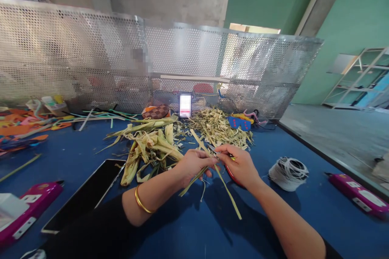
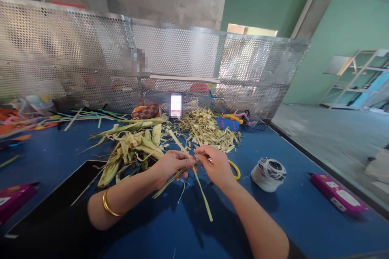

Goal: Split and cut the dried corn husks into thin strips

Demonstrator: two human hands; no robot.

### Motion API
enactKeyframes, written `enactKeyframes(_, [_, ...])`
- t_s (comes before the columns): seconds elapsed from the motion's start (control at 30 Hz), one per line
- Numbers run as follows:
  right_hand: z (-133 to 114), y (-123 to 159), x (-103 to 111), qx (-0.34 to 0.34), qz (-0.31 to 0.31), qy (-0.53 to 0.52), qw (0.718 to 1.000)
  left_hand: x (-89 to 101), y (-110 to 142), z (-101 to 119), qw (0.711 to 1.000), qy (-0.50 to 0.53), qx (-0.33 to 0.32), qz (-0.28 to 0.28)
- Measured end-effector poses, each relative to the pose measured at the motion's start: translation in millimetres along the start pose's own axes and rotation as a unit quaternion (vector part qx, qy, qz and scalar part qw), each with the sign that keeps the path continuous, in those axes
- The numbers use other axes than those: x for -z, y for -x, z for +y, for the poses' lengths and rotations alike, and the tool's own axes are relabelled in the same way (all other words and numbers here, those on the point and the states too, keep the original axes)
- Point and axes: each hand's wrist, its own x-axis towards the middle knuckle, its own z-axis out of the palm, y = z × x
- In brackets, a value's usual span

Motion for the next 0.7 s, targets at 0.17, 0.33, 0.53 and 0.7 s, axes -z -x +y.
enactKeyframes(0.17, [-1, -1, 1, -0.007, 0.002, 0.001, 1.000, -3.0, 3, 3, 0.999, -0.033, 0.005, 0.022])
enactKeyframes(0.33, [-10, -2, 0, 0.012, -0.016, -0.041, 0.999, -13.4, 9, -1, 0.994, -0.101, 0.028, -0.010])
enactKeyframes(0.53, [-22, 3, -7, -0.018, -0.005, -0.077, 0.997, -21.2, 9, -11, 0.989, -0.129, 0.064, -0.021])
enactKeyframes(0.7, [-25, 8, -2, 0.004, 0.042, 0.010, 0.999, -11.9, 6, -5, 0.995, -0.049, 0.084, -0.021])
